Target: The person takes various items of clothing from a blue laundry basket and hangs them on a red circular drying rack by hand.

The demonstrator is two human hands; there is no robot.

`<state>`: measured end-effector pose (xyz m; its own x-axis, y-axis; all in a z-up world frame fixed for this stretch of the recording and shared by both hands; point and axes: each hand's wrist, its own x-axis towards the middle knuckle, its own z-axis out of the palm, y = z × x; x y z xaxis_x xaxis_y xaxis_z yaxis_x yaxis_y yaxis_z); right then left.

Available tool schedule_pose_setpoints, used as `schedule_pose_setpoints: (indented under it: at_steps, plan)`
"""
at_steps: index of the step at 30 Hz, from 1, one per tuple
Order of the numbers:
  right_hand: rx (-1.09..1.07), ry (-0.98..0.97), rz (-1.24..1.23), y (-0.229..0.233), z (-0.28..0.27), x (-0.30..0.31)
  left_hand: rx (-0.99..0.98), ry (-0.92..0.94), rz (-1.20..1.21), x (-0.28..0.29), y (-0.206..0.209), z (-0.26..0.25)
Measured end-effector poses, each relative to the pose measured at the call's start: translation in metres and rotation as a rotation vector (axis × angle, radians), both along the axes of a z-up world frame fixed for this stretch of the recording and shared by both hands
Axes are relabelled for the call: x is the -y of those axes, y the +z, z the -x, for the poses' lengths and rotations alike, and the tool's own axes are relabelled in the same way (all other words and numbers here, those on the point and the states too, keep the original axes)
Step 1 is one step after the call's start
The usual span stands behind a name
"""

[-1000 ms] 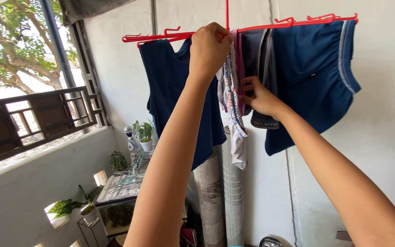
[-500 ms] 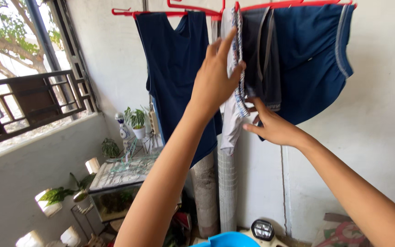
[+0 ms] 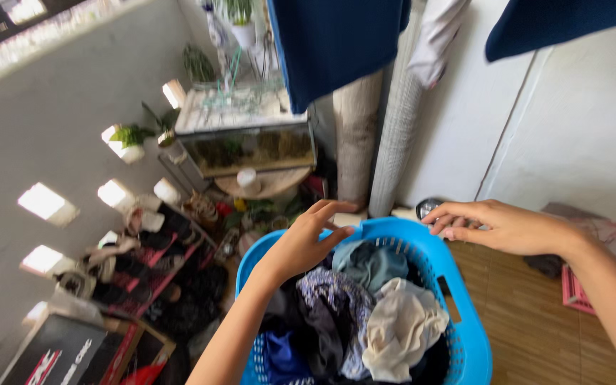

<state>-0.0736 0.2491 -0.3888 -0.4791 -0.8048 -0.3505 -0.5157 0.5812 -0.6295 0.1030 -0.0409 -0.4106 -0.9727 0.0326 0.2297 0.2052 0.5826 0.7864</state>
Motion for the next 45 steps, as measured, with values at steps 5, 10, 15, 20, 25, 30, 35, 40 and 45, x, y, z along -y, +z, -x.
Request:
schedule_pose_setpoints:
  at_steps: [5, 10, 15, 20, 25, 30, 35, 40, 45]
  plan:
    - [0.123, 0.06, 0.057, -0.085, -0.016, 0.006, 0.055, 0.251, -0.018, 0.012, -0.064, -0.068]
    - [0.198, 0.075, 0.015, -0.144, -0.048, 0.01, 0.068, 0.604, -0.086, 0.007, -0.104, -0.137]
    - [0.107, 0.107, 0.176, -0.16, -0.062, 0.037, 0.023, 0.957, 0.292, 0.007, -0.138, -0.176]
    - [0.091, 0.161, 0.253, -0.128, -0.082, 0.1, 0.064, 0.998, 0.075, 0.008, -0.161, -0.174]
    - [0.069, 0.346, 0.401, -0.137, -0.124, 0.155, 0.038, 1.009, -0.006, 0.009, -0.166, -0.171]
    - [0.024, 0.633, 0.395, -0.189, -0.188, 0.186, 0.042, 0.982, -0.035, 0.009, -0.161, -0.171]
    - [-0.219, 0.748, -0.017, -0.214, -0.217, 0.184, 0.044, 0.971, -0.062, 0.009, -0.16, -0.17]
    - [0.065, 0.655, 0.234, -0.182, -0.182, 0.136, 0.076, 0.962, -0.052, 0.008, -0.158, -0.172]
    - [-0.266, 0.214, 0.262, -0.165, -0.108, 0.054, 0.091, 0.975, -0.02, 0.009, -0.156, -0.171]
